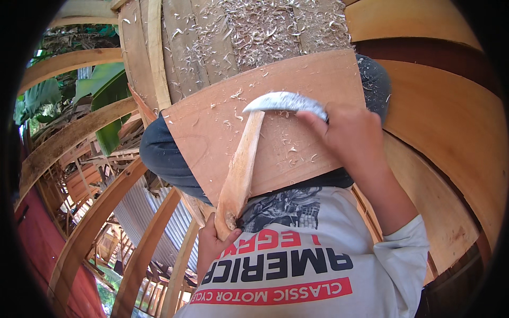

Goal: The person sits on a wooden floor and uses a curved knife to shave and shape a long piece of wood. They hold the wood on their lap and repeatedly scrape thin shavings from its surface, rotating the piece to work different sides.

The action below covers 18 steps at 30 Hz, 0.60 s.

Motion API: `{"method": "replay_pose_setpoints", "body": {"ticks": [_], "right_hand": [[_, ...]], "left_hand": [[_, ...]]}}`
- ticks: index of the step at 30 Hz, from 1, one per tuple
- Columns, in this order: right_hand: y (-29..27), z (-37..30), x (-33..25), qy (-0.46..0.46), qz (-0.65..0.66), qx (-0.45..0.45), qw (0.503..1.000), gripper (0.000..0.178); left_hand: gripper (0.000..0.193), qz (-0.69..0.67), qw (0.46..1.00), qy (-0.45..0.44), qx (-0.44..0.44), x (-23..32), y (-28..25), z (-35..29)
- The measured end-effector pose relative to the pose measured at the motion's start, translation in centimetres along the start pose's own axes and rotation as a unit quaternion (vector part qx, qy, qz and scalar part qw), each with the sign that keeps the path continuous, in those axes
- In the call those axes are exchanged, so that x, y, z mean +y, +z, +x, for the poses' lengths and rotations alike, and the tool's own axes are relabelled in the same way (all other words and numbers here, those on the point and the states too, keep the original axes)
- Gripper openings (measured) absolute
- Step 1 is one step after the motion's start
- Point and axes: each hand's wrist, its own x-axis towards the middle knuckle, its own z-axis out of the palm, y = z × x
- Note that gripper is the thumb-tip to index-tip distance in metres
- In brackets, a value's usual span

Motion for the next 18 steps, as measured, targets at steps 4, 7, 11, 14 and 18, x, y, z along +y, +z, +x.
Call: {"method": "replay_pose_setpoints", "body": {"ticks": [4,7,11,14,18], "right_hand": [[-1.7,1.4,2.0,0.062,-0.017,-0.014,0.998,0.055],[-1.9,-1.9,-1.4,-0.031,0.058,-0.058,0.996,0.052],[0.0,-2.4,-2.2,-0.067,0.057,-0.076,0.993,0.049],[0.2,-1.6,-1.5,-0.041,0.046,-0.052,0.997,0.051],[-0.1,-1.1,-1.1,-0.001,0.021,-0.045,0.999,0.053]], "left_hand": [[0.055,0.0,1.0,-0.001,0.003,0.0,0.3,-0.1],[0.055,0.008,1.0,0.005,0.002,0.4,-0.1,-0.2],[0.054,0.021,1.0,0.003,0.013,0.4,-0.1,-0.1],[0.054,0.038,0.999,0.001,0.01,0.2,0.1,-0.1],[0.055,0.021,1.0,0.0,0.016,0.3,0.3,0.0]]}}
